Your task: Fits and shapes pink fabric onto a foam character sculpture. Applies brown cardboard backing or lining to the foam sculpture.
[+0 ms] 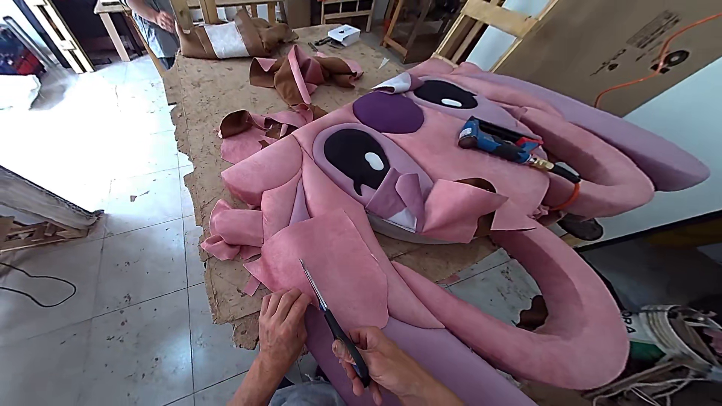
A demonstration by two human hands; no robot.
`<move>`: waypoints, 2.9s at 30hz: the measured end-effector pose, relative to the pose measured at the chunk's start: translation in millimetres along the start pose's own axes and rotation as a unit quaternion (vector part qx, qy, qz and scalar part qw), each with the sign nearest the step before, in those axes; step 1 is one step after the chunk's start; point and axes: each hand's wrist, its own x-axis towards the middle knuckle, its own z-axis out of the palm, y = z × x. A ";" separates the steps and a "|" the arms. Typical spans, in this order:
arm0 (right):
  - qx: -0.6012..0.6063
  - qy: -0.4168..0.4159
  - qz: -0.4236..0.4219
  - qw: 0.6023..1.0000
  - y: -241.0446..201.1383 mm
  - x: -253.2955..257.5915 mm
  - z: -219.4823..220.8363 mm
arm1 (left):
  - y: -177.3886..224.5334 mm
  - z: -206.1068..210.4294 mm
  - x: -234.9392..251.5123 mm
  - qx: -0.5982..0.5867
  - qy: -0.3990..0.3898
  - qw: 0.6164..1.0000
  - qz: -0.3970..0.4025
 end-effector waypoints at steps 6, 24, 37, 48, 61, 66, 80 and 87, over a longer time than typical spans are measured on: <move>-0.019 0.011 0.006 1.000 -20.0 17.9 5.4 | -2.9 -2.4 -0.6 -0.007 -0.010 1.000 0.014; -0.043 -0.012 -0.011 0.999 -61.1 54.3 4.3 | -10.7 -6.0 -2.8 -0.029 -0.019 0.998 0.052; -0.176 0.286 -0.266 0.904 -74.8 2.6 -58.7 | -2.6 -63.7 62.8 -0.131 -0.123 0.965 -0.191; -0.095 0.641 -0.353 0.675 66.3 -24.8 -67.9 | -32.1 -51.3 350.1 -0.129 0.002 0.992 -0.015; -0.123 0.719 -0.313 0.608 57.5 -11.1 -78.3 | -114.3 66.7 183.1 -0.071 -0.234 0.969 0.036; -0.128 0.624 -0.330 0.697 -28.5 52.4 -74.2 | -117.4 69.7 182.2 -0.099 -0.181 0.978 0.033; -0.470 0.355 -0.393 0.706 -136.6 151.1 -37.0 | -112.0 66.8 178.8 -0.082 -0.167 0.981 -0.050; -0.591 0.242 -0.369 0.676 -45.1 119.2 -27.3 | -78.5 61.6 151.0 0.084 -0.259 0.962 -0.010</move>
